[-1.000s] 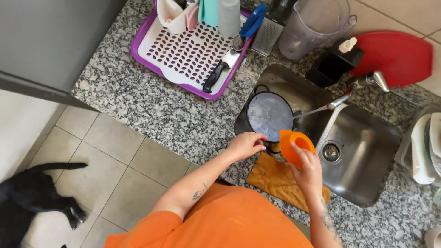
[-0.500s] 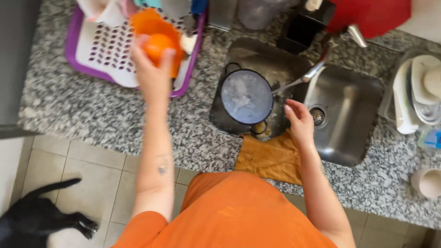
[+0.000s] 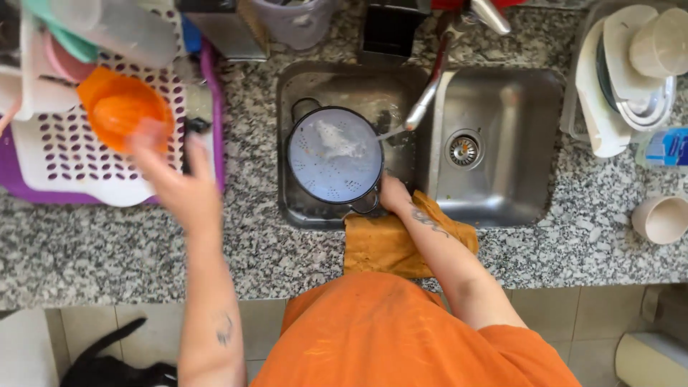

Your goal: Washing various kitchen utensils and dishes in a sink using a sponge and soap.

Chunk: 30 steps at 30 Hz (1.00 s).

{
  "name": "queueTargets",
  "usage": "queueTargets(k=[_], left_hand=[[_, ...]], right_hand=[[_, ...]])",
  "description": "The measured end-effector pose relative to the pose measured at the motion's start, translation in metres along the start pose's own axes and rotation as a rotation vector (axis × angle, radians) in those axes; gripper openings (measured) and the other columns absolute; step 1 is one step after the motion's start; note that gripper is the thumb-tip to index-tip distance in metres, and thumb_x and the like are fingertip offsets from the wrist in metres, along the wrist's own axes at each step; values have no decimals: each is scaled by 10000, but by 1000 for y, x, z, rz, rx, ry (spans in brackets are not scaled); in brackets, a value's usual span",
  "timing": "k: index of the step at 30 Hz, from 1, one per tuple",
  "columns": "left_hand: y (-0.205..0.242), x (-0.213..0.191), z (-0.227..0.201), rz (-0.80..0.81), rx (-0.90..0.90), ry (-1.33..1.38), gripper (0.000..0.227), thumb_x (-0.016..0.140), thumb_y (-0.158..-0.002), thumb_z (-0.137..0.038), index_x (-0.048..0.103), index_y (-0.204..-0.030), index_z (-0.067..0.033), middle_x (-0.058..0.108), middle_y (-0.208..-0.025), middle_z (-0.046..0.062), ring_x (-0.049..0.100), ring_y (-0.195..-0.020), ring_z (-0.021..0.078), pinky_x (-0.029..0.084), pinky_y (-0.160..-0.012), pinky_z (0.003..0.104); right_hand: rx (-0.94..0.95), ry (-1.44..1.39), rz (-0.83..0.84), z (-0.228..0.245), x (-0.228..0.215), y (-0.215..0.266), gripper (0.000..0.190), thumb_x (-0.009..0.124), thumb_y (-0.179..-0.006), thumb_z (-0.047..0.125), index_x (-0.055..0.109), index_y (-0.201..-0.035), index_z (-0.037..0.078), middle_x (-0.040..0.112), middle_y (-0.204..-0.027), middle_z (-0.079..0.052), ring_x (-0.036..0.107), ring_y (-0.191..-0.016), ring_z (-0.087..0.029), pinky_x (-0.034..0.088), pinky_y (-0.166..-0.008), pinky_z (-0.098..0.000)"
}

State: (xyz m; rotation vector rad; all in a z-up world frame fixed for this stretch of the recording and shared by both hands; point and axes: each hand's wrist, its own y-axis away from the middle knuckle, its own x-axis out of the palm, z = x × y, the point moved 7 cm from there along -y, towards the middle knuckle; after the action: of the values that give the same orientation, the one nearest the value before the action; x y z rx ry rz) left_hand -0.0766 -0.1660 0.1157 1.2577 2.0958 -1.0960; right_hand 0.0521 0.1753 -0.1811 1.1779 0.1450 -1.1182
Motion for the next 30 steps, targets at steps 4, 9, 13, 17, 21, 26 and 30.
queueTargets(k=[4,9,13,17,21,26,30], left_hand=[[107,63,-53,649,-476,700,752,698,-809,-82,208,-1378,-37,232,-1356,257,304,-1213,462,259,-1012,537],[190,130,-10,823,-1042,895,938,640,-854,-129,-49,-1486,-59,-94,-1511,251,35,-1368,479,31,-1083,590],[237,218,62,766,-1497,926,863,593,-869,-74,-20,-1471,-155,-65,-1487,252,150,-1264,604,215,-876,770],[216,218,40,713,-1266,773,880,433,-686,166,72,-1427,-143,91,-1447,295,404,-1065,658,459,-671,753],[182,170,-20,753,-1128,702,998,409,-686,193,37,-1453,-327,63,-1505,224,445,-1001,671,471,-626,714],[154,145,-67,899,-973,583,938,457,-774,88,21,-1450,-396,159,-1468,287,475,-1073,590,558,-676,619],[136,131,-81,917,-889,576,918,429,-769,85,40,-1454,-386,156,-1467,280,453,-1071,611,536,-658,655]], right_hand=[[139,145,-265,-6,-36,-3,334,503,-795,154,546,-1072,-27,648,-891,-250,661,-835,-424,539,-707,-505],[96,48,-540,39,-128,31,265,570,-711,188,598,-915,21,631,-774,-194,658,-740,-418,545,-617,-488],[-50,-586,-455,85,-159,50,438,525,-739,148,499,-1139,-28,590,-1008,-246,583,-997,-439,470,-854,-483],[38,-843,-302,72,-127,-3,531,650,-722,359,573,-1154,59,629,-1067,-217,574,-1095,-355,438,-918,-466],[-13,-1124,-241,77,-77,-9,453,508,-754,243,494,-1164,51,542,-843,-105,557,-681,-219,465,-666,-327],[-201,-1443,-28,150,-21,-7,463,640,-851,196,455,-1261,84,463,-1186,-113,461,-1065,-244,369,-930,-338],[-223,-1286,-52,135,-4,-23,432,624,-797,53,497,-1205,118,469,-1172,-75,433,-1062,-223,357,-947,-345]])
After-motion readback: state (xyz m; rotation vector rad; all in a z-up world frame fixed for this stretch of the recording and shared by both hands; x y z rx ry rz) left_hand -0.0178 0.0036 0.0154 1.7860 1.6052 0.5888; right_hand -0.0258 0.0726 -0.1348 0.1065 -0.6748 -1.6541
